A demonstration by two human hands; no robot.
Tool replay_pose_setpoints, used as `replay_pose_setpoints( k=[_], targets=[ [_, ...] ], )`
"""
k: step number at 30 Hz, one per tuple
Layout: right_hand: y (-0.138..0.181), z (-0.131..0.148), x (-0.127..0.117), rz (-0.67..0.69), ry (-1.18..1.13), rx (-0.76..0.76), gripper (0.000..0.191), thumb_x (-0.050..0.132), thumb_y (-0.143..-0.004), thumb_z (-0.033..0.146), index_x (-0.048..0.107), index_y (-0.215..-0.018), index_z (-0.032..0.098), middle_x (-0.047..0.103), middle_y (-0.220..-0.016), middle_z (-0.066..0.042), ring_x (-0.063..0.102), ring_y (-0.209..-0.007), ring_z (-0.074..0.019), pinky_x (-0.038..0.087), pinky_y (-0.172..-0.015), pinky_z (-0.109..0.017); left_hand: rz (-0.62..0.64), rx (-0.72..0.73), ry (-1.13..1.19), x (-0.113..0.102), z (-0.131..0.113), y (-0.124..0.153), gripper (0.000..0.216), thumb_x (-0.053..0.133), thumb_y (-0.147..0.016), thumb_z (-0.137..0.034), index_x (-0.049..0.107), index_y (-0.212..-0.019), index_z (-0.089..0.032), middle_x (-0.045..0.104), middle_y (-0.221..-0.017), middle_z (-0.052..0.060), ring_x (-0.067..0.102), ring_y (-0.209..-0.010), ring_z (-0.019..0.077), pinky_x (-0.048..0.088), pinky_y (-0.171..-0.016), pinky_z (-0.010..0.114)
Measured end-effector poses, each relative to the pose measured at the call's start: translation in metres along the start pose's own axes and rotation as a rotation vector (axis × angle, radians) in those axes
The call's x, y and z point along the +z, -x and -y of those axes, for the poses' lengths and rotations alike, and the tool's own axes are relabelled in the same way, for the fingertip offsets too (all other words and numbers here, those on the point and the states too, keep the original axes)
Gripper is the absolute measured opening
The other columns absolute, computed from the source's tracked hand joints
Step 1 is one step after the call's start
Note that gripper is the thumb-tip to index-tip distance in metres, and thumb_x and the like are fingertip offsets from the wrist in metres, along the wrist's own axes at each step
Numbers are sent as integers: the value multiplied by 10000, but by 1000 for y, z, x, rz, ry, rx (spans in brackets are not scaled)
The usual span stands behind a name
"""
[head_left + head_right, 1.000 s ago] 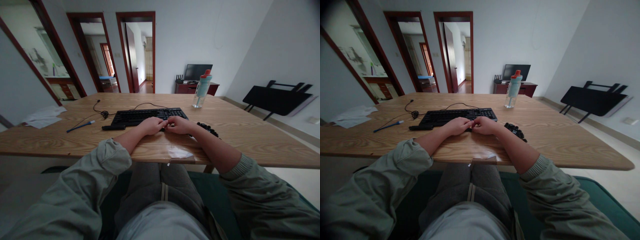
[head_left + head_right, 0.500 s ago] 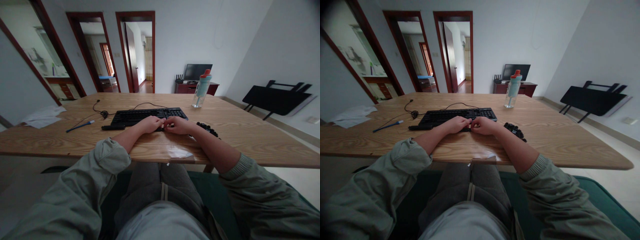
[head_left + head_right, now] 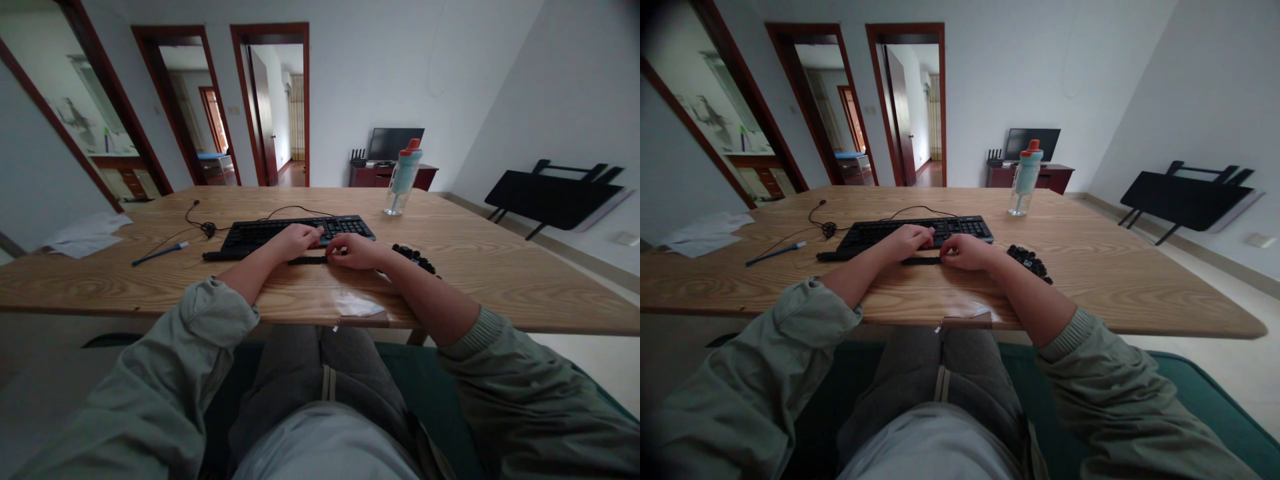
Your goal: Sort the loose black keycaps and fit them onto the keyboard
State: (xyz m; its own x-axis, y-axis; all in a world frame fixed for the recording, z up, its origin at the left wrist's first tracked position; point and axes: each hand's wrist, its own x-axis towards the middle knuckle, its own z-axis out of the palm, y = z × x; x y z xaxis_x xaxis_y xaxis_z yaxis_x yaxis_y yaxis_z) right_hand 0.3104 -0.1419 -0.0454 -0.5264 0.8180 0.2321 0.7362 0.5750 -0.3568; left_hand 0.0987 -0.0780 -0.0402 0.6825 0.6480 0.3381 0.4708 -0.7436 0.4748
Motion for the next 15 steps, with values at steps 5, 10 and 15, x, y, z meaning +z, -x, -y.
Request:
replay_pose_setpoints(
  k=[5,10,15],
  targets=[
    [-1,-2,3,-12,0,-5,180,632,-840,177,768,-957,175,729,-976,-65,645,-824,-170,481,-779,-259,-239,-17,35,-21,18,-1,568,314,-959,-549,666,-759,-151,677,-745,60,605,-719,190,445,-692,307],
    [-2,-3,4,-15,11,-50,179,628,-845,186,771,-951,175,732,-967,-68,648,-854,-179,481,-806,-267,-266,-69,52,-25,30,-3,567,322,-957,-558,661,-746,-155,688,-754,63,604,-702,184,458,-702,311],
    [-6,-5,8,-16,5,-83,195,616,-849,186,776,-961,185,739,-958,-63,654,-873,-185,483,-821,-274,-245,-51,0,-22,31,-5,584,312,-968,-543,683,-747,-151,692,-754,63,611,-708,190,455,-708,316]
  ],
)
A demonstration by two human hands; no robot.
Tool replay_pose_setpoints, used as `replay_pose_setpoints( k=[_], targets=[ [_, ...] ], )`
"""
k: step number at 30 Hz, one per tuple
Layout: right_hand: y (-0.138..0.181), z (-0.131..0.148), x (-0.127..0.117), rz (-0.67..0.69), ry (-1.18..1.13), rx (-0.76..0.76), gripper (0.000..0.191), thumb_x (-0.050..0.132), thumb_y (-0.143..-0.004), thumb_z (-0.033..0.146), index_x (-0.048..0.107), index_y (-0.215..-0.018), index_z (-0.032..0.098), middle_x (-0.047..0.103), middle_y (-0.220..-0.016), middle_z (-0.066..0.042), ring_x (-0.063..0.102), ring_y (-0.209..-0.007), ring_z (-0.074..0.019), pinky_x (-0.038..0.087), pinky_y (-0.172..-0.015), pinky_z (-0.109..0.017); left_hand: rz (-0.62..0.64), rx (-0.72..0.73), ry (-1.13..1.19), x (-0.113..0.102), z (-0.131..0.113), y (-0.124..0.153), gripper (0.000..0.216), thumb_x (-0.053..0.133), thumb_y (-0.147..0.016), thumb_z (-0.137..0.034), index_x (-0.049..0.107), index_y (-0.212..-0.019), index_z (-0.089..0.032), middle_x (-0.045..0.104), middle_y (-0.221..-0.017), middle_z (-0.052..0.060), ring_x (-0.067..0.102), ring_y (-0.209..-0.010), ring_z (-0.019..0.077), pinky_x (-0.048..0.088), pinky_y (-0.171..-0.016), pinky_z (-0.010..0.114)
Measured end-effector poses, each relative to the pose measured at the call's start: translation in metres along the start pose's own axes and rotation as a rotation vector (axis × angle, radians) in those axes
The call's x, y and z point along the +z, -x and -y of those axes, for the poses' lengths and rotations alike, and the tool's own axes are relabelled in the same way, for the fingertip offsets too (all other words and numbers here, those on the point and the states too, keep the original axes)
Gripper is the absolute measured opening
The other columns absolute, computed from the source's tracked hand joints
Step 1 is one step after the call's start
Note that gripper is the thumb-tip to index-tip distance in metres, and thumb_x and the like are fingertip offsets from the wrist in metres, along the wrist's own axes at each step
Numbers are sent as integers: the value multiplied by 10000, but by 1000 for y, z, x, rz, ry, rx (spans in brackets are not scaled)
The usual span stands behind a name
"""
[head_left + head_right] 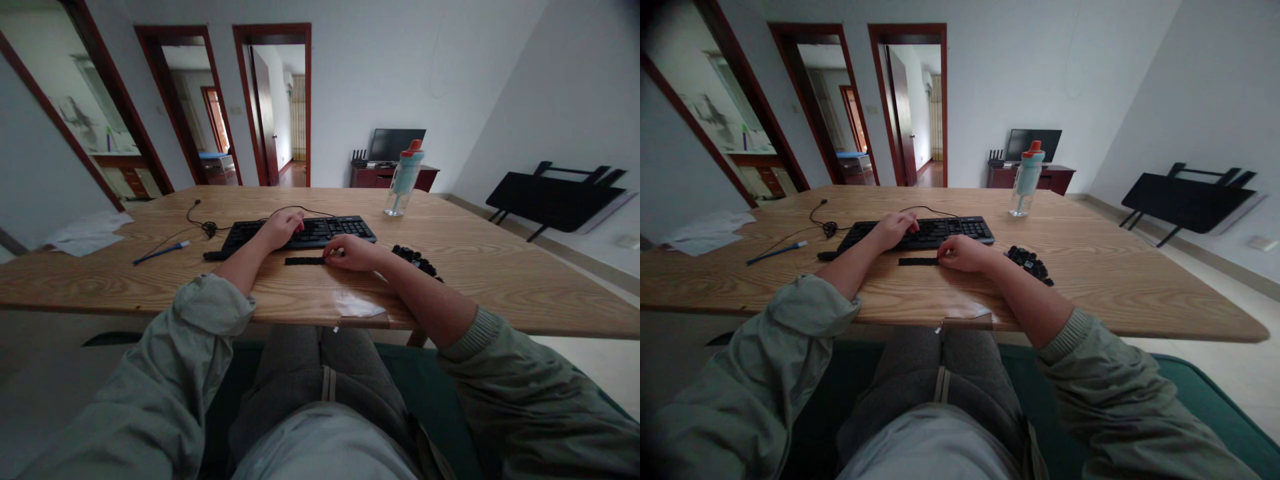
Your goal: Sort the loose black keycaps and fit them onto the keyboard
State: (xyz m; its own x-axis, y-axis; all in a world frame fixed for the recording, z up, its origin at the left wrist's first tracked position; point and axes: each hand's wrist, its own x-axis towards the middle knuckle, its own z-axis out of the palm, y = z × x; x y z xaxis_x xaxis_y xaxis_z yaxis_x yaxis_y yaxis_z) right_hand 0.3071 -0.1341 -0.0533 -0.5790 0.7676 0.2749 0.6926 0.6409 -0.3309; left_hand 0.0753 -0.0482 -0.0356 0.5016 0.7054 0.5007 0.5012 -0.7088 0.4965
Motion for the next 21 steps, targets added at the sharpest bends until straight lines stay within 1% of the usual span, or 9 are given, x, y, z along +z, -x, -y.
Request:
replay_pose_setpoints(
  k=[5,8,11,13,16,18,21],
  targets=[
    [-5,5,3,-15,14,-47,203,611,-847,183,775,-965,169,740,-952,-73,653,-864,-189,482,-834,-286,-2,-4,-3,0,5,-1,577,321,-970,-539,686,-747,-152,680,-736,58,621,-719,195,451,-711,318],
    [-3,6,-2,-44,10,-30,214,611,-842,175,766,-989,170,740,-996,-77,656,-910,-196,478,-873,-291,-1,-8,-8,-1,6,0,569,327,-967,-536,685,-749,-152,681,-743,58,620,-718,193,454,-721,318],
    [3,2,-12,-104,-3,82,245,610,-823,152,748,-1023,180,737,-1026,-66,659,-930,-197,486,-869,-285,39,7,-32,-4,2,1,553,339,-960,-530,691,-764,-152,682,-749,53,610,-704,188,460,-727,315],
    [9,-3,-18,-118,-2,186,263,605,-814,150,736,-1040,178,736,-987,-61,665,-850,-186,502,-794,-271,102,16,-51,-6,-3,3,545,346,-954,-527,696,-762,-156,681,-747,51,603,-698,186,466,-736,313],
    [15,-10,-26,-78,20,290,282,605,-805,163,727,-1058,174,734,-917,-53,654,-729,-168,495,-680,-253,177,14,-55,-8,-7,4,554,344,-949,-533,698,-743,-160,675,-731,50,600,-689,186,470,-730,313],
    [18,-13,-29,-46,40,327,290,615,-786,158,730,-1052,175,735,-899,-49,652,-715,-166,483,-649,-247,188,13,-35,-9,-8,5,562,340,-949,-538,697,-735,-160,673,-724,51,604,-689,187,470,-722,311],
    [19,-18,-31,8,53,374,294,628,-772,169,736,-1044,191,739,-863,-38,650,-704,-169,469,-614,-246,170,17,-19,-9,-6,5,560,339,-951,-534,695,-729,-162,677,-717,51,606,-688,184,468,-716,306]
  ],
)
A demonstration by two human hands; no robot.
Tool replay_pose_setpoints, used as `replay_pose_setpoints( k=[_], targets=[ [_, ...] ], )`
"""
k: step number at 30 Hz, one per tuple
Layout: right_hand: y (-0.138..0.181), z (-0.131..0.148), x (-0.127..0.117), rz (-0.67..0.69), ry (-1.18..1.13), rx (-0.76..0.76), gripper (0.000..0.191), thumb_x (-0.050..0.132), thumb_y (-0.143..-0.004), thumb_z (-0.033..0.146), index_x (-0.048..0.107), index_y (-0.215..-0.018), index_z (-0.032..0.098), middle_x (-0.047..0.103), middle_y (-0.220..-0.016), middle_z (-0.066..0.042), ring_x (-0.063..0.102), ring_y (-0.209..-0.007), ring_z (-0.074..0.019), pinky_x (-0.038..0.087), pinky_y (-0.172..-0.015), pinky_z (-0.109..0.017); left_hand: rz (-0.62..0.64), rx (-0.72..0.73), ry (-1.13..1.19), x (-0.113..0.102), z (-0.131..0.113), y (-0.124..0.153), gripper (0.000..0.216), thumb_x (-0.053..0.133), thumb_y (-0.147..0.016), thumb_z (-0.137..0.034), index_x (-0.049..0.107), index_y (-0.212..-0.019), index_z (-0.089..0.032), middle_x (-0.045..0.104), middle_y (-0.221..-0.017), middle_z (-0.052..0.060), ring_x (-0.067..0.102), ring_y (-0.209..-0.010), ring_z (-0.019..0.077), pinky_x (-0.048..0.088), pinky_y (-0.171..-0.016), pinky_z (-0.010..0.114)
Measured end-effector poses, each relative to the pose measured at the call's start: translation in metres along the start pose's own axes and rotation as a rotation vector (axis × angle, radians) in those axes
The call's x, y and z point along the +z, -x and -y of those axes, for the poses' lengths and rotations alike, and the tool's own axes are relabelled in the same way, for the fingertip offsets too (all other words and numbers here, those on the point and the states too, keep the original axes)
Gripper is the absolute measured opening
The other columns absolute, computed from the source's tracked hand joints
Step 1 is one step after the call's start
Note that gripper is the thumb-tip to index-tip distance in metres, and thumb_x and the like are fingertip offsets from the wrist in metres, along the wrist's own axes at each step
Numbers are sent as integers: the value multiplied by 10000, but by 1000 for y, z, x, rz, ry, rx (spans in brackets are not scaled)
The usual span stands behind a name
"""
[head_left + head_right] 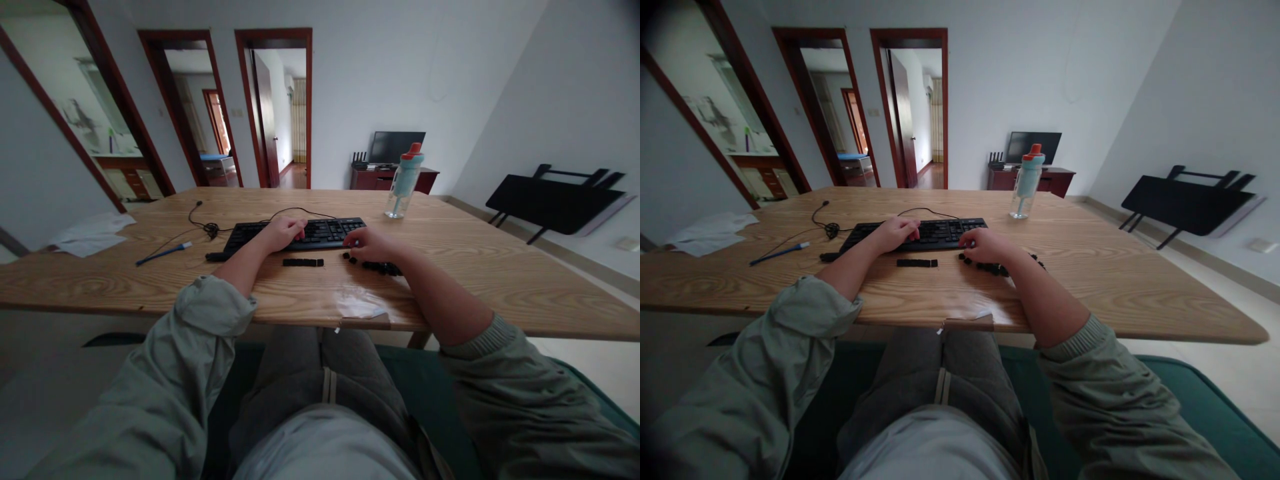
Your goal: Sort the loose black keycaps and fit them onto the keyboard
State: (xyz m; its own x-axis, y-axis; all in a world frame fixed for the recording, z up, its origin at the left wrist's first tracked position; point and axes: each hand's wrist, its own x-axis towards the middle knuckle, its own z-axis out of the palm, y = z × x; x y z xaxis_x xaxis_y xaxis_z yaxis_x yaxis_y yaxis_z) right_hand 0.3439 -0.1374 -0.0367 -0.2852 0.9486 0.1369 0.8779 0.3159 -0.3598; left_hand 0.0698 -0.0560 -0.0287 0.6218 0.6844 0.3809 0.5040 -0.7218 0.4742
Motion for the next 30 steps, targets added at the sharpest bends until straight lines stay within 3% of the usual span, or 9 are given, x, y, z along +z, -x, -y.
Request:
replay_pose_setpoints(
  k=[5,13,19,30],
  targets=[
    [1,4,1,89,14,62,293,642,-797,225,740,-1073,209,744,-801,-28,644,-679,-175,455,-592,-259,-21,-11,-4,1,1,0,569,338,-950,-539,692,-716,-160,674,-695,53,602,-672,183,465,-703,307],
    [1,21,7,85,-43,-21,245,600,-889,357,750,-993,193,742,-825,-48,636,-689,-175,457,-626,-274,-9,-9,-11,1,1,1,563,344,-950,-540,691,-726,-157,677,-710,49,602,-675,183,450,-690,308],
    [-4,12,15,61,0,-105,201,664,-802,229,749,-982,196,739,-931,-49,635,-756,-170,475,-694,-266,3,-4,-35,2,5,0,580,352,-945,-581,693,-731,-163,674,-698,47,596,-667,188,424,-658,312],
    [-4,16,17,32,-102,-132,207,593,-890,296,754,-957,184,736,-811,-33,619,-686,-154,443,-640,-259,-6,-20,-42,1,2,1,557,374,-936,-571,701,-734,-168,680,-701,52,601,-668,194,433,-665,315]
  ],
)
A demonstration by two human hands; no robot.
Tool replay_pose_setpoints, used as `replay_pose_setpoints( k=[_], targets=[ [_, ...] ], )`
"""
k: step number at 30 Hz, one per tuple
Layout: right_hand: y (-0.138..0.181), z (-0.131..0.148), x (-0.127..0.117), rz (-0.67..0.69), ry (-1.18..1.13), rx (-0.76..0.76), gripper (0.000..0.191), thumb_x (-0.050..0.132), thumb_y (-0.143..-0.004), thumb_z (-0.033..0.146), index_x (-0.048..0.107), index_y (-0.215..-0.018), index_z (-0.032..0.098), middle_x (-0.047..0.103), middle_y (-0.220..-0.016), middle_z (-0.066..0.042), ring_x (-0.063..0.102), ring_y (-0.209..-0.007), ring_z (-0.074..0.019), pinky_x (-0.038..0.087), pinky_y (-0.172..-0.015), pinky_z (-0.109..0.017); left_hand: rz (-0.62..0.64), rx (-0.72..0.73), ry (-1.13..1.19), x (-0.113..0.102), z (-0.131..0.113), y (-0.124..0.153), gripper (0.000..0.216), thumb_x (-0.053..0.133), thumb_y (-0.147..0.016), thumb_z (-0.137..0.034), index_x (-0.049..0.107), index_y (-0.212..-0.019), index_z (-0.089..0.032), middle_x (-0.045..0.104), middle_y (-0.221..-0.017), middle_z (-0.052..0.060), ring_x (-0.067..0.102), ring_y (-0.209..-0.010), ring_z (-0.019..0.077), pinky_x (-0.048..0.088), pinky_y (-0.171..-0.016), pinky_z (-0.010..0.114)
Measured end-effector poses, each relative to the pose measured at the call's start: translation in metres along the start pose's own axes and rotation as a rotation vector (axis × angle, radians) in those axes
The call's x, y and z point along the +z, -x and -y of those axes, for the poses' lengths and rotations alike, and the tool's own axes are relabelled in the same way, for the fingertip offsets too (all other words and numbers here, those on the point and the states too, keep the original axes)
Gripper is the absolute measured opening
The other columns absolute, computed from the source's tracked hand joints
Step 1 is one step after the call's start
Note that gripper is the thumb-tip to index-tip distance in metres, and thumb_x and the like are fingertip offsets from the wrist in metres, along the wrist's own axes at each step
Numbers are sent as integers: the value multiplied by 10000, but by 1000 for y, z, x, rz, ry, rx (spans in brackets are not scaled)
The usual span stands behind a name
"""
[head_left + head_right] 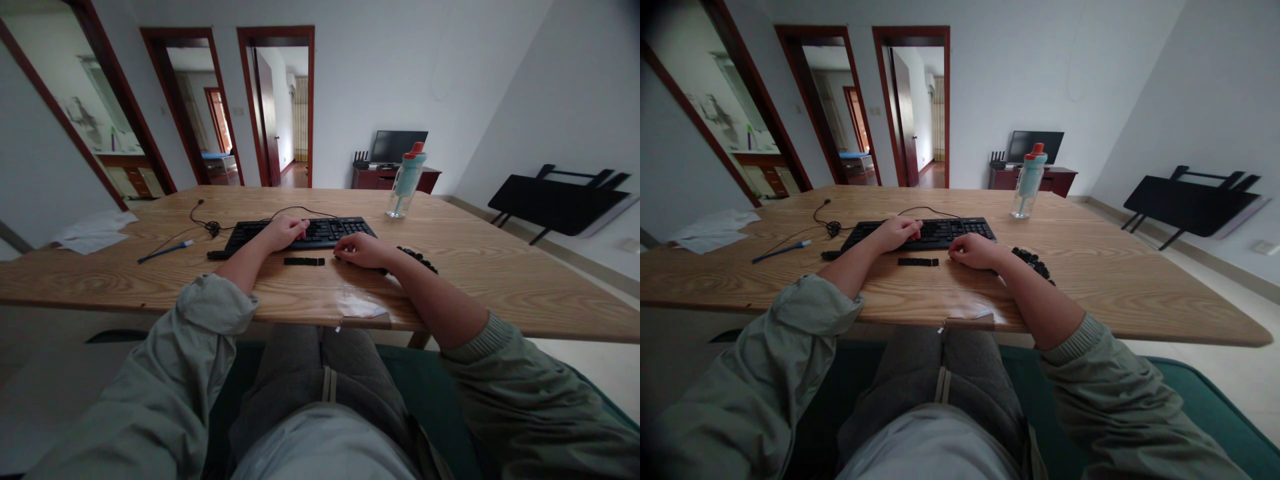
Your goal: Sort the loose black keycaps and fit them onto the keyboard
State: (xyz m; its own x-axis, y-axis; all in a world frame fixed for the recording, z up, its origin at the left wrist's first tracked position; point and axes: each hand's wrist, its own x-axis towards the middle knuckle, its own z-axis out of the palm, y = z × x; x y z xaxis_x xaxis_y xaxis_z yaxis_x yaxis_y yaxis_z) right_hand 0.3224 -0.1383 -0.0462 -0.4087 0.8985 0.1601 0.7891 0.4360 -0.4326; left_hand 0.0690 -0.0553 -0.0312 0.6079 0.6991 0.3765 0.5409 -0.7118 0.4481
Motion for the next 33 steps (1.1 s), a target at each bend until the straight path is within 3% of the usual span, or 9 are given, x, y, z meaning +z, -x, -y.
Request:
replay_pose_setpoints(
  k=[9,15,22,33],
  targets=[
    [-2,-7,1,-34,54,-36,237,580,-918,306,770,-977,178,761,-948,-69,653,-768,-175,473,-715,-272,6,7,-11,-1,-1,0,558,358,-945,-556,689,-716,-169,675,-694,47,602,-667,189,429,-666,311],
    [1,-1,-4,-30,-4,72,229,596,-884,269,743,-1040,186,744,-835,-44,636,-692,-160,465,-639,-253,6,-6,11,0,-1,0,562,359,-941,-557,696,-723,-164,680,-703,52,607,-672,192,437,-664,312],
    [3,2,-3,-2,38,43,219,647,-768,168,730,-970,174,716,-835,-27,608,-690,-141,445,-646,-239,7,-8,7,0,0,0,549,375,-939,-552,699,-723,-166,680,-700,54,608,-672,194,438,-665,314],
    [1,-5,-3,-25,57,20,243,598,-830,175,743,-1024,191,714,-815,-23,607,-669,-138,438,-616,-233,10,1,23,1,3,-1,568,366,-941,-574,693,-719,-166,677,-691,49,599,-664,190,431,-660,308]
  ],
)
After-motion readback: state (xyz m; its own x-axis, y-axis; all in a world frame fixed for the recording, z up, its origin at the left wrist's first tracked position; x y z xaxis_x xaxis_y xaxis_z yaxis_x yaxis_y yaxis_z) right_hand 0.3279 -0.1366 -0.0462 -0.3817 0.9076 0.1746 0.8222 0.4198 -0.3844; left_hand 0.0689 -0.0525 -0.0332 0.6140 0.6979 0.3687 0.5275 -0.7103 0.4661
